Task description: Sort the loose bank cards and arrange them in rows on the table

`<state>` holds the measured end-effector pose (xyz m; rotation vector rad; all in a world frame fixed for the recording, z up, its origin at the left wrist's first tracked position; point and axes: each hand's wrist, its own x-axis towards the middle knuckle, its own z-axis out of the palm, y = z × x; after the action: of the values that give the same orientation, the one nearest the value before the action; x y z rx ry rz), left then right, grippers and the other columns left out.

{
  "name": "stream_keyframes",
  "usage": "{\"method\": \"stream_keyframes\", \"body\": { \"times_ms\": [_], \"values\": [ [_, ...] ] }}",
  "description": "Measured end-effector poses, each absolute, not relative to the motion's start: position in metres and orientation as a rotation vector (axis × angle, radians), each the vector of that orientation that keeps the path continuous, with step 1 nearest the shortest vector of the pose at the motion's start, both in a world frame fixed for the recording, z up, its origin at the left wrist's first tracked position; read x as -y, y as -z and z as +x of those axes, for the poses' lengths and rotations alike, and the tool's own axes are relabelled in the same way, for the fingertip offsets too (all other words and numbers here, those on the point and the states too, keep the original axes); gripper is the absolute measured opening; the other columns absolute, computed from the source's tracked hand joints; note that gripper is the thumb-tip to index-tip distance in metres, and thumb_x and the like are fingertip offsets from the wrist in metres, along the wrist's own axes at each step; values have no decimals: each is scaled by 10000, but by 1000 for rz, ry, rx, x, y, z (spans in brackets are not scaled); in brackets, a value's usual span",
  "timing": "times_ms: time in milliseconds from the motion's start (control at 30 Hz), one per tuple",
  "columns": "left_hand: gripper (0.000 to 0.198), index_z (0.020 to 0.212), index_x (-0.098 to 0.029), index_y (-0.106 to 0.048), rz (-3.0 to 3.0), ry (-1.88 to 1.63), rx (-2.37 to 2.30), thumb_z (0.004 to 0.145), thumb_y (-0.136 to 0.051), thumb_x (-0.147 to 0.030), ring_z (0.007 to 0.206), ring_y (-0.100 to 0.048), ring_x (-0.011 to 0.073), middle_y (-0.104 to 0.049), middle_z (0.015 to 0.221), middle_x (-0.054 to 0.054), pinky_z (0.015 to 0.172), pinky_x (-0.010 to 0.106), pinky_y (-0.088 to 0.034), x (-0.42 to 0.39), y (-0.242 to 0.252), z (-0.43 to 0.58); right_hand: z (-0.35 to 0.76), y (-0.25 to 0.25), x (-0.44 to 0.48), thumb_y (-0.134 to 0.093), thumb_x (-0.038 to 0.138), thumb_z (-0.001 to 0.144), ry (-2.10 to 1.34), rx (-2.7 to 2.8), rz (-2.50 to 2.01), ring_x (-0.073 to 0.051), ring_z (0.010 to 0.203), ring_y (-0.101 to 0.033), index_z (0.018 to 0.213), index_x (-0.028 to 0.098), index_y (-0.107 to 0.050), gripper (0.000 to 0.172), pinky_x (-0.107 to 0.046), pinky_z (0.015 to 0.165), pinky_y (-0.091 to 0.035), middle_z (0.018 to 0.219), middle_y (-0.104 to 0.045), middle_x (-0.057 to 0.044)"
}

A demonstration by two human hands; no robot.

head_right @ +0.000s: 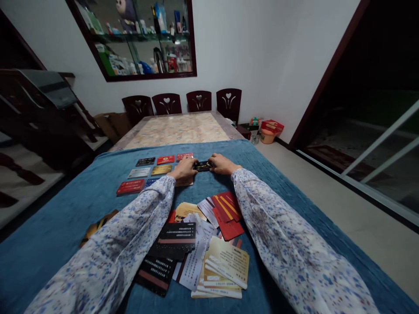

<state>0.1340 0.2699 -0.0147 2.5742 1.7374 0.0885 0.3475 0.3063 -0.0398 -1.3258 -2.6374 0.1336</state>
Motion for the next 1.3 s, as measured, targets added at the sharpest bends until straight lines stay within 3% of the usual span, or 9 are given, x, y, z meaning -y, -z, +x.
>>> {"method": "stream_keyframes", "body": {
  "times_ms": [500,900,1100,1300],
  "values": [
    [428,1276,-276,-692,2579,-17,-1691,850,-651,-263,1345,-494,349,-720,1289,95,1073,499,-471,-276,14,133,349,49,-314,-690,233,881,-159,2645,-1294,-260,1118,-674,1221,159,-729,350,-334,994,-492,1206,-706,-153],
    [400,1225,-254,-737,2580,25,-1727,842,-627,-226,1339,-469,356,-656,1330,131,1079,497,-470,-274,13,140,348,50,-315,-658,269,901,-145,2651,-1375,-263,1168,-666,1257,160,-728,379,-328,1042,-477,1297,-688,-156],
    [372,1206,-208,-727,2602,0,-1736,859,-591,-203,1351,-455,354,-610,1352,156,1089,504,-455,-269,15,141,346,47,-313,-664,265,894,-104,2659,-1403,-249,1094,-675,1242,176,-730,365,-313,992,-498,1204,-706,-137],
    [366,1234,-176,-690,2648,-43,-1732,884,-584,-199,1371,-435,343,-580,1377,173,1116,500,-422,-260,12,137,348,41,-303,-698,236,868,-112,2626,-1381,-268,1118,-670,1274,153,-713,415,-332,1016,-496,1237,-688,-161]
  ]
}}
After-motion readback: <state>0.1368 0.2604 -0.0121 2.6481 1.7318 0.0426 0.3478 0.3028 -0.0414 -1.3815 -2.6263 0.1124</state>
